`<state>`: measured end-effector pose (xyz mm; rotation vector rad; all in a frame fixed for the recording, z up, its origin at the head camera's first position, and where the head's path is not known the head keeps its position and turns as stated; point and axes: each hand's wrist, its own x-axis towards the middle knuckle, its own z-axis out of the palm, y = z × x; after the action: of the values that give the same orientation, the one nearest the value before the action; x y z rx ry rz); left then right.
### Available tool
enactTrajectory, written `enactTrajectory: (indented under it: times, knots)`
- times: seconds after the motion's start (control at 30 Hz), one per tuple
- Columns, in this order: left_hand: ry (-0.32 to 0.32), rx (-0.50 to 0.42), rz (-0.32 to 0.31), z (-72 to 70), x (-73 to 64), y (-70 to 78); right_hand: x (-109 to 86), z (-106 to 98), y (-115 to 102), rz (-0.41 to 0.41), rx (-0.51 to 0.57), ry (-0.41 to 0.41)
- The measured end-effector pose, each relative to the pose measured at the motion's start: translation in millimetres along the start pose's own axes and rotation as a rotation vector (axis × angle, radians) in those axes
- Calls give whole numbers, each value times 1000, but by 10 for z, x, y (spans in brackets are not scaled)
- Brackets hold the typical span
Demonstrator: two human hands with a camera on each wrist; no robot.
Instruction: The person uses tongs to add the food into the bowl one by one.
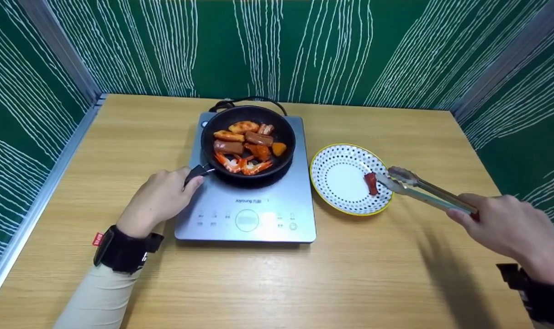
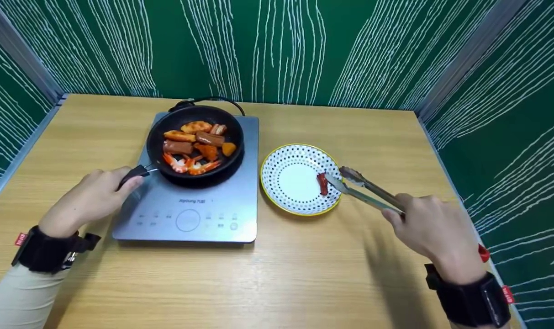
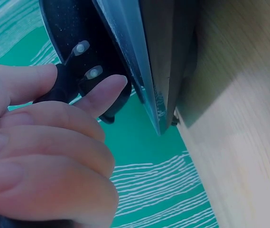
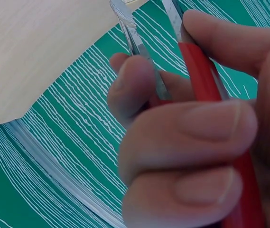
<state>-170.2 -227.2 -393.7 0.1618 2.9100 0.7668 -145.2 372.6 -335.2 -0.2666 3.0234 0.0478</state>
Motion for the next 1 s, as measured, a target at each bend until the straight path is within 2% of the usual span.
enactTrajectory:
  times: [0.17,0.4,0.77,1.0]
  knots:
    - [-5,1,-4,-1,-7,-3,27,37,-50,-12,7,0]
    - [7,27,22,1,-13,-7,77,77,-122,-45,6,14]
    - [-14,6,-3,-8,-4,13,85,123,-168,-72,-13,11]
    - [-14,5,-9,-5,-2,10,58,202,-177,-141,-54,94]
